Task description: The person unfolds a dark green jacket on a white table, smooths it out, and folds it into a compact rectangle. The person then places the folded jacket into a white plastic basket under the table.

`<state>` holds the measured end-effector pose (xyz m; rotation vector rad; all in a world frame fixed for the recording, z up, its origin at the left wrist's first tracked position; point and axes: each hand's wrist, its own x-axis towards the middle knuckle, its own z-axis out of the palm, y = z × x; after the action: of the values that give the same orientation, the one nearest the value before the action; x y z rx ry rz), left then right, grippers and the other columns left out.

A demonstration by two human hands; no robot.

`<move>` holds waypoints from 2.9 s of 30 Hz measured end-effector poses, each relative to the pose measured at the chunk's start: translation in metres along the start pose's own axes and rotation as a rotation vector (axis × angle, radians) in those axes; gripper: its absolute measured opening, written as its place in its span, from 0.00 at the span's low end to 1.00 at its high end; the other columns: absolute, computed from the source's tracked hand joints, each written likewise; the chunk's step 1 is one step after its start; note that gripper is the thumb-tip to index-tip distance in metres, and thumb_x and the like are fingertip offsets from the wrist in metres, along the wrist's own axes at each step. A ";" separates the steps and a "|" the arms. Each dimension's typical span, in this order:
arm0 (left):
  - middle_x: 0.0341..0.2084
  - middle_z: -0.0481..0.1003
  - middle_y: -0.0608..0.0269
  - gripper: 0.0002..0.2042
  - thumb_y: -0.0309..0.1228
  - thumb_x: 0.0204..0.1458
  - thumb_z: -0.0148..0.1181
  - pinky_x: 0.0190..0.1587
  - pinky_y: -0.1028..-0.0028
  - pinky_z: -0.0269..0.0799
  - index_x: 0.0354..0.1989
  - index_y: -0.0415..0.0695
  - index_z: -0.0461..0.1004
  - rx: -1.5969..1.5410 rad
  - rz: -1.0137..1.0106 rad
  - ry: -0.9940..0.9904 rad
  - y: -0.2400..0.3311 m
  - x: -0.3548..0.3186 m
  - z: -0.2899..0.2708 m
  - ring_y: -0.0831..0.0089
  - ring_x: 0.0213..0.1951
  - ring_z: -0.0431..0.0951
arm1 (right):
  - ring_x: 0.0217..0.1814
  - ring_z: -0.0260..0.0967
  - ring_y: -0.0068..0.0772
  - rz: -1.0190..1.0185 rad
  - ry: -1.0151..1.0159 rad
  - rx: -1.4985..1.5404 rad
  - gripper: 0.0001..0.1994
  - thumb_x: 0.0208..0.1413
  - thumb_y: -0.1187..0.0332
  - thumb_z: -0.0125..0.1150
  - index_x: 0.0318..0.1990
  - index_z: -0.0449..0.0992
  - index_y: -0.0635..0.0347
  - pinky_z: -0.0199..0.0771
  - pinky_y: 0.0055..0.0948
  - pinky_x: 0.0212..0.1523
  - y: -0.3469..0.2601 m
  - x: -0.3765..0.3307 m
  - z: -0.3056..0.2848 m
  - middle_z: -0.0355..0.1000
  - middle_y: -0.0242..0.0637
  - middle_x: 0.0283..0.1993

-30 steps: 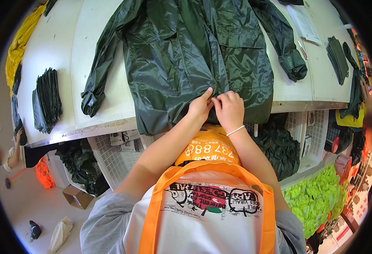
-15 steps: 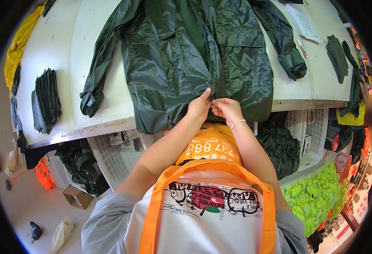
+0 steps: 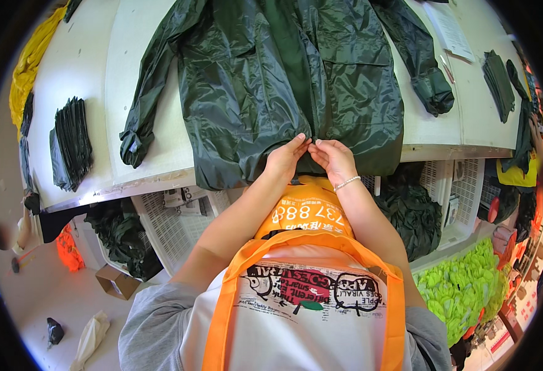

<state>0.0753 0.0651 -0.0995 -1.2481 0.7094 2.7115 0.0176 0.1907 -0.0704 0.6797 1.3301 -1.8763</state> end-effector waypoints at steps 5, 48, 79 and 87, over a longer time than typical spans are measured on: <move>0.37 0.75 0.58 0.08 0.28 0.55 0.58 0.51 0.72 0.67 0.39 0.36 0.74 0.034 0.016 0.038 -0.001 -0.001 0.000 0.68 0.43 0.74 | 0.34 0.76 0.29 -0.007 -0.003 -0.005 0.04 0.53 0.75 0.61 0.30 0.72 0.63 0.78 0.22 0.35 0.001 -0.004 0.007 0.76 0.41 0.33; 0.40 0.74 0.54 0.28 0.32 0.41 0.72 0.41 0.70 0.73 0.49 0.32 0.67 0.332 -0.324 0.691 -0.139 -0.087 -0.024 0.69 0.36 0.76 | 0.48 0.64 0.35 -1.802 -0.046 -1.921 0.06 0.51 0.67 0.53 0.36 0.74 0.51 0.61 0.38 0.47 -0.265 0.285 0.287 0.70 0.30 0.40; 0.16 0.74 0.59 0.13 0.31 0.59 0.50 0.18 0.80 0.68 0.24 0.37 0.68 0.994 0.371 -0.095 0.375 0.273 0.096 0.76 0.15 0.74 | 0.19 0.70 0.25 -1.022 -0.079 -0.794 0.05 0.46 0.75 0.64 0.32 0.79 0.65 0.68 0.23 0.25 -0.180 0.333 0.279 0.73 0.39 0.22; 0.16 0.73 0.62 0.12 0.31 0.60 0.48 0.18 0.81 0.67 0.26 0.38 0.67 0.971 0.401 -0.194 0.375 0.274 0.091 0.78 0.15 0.73 | 0.23 0.71 0.34 -1.087 -0.221 -0.799 0.05 0.48 0.78 0.60 0.34 0.78 0.66 0.69 0.26 0.27 -0.180 0.328 0.280 0.73 0.43 0.26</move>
<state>-0.2658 -0.2627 -0.1078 -0.6225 2.0492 2.0966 -0.3251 -0.1219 -0.1272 -0.7944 2.3080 -1.7614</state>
